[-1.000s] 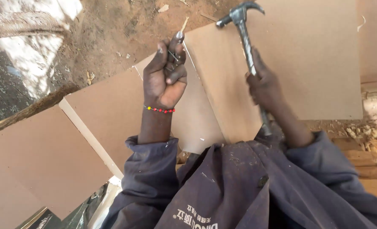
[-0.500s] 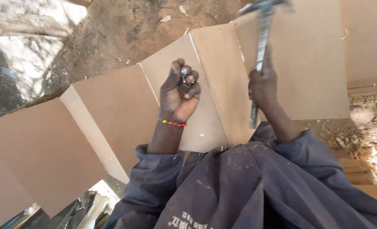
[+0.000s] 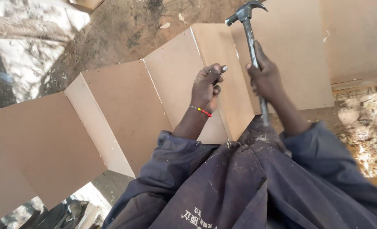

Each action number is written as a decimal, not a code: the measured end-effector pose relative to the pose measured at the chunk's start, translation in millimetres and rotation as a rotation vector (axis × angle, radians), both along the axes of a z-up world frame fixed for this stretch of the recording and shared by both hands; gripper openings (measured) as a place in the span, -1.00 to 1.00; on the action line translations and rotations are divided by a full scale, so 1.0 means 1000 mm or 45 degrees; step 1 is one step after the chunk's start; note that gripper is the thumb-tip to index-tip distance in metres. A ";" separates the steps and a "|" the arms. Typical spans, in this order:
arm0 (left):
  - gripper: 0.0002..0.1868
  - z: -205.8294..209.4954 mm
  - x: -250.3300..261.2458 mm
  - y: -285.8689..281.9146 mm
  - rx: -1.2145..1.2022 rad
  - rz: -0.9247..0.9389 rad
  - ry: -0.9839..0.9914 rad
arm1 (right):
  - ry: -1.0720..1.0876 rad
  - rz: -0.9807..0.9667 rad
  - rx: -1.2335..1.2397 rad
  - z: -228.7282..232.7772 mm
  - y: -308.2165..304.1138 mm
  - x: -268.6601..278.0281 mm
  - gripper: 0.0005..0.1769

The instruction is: Hammering nails into a wooden cabinet frame to secure the panels.

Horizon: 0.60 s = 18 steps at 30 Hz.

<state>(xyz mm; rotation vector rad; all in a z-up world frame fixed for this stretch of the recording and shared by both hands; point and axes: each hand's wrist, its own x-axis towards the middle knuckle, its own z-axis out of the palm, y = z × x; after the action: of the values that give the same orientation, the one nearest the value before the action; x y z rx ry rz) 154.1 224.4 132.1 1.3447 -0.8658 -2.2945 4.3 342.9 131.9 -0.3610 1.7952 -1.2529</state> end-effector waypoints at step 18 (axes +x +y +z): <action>-0.73 0.015 0.000 0.054 -0.178 -0.149 -0.032 | -0.044 -0.297 -0.417 0.046 0.035 0.062 -0.11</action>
<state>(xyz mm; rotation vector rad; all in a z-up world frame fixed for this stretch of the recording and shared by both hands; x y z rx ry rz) 153.7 278.0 147.4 1.2968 -1.1187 -2.2590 66.3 377.6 177.9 -0.3151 1.6362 -1.7149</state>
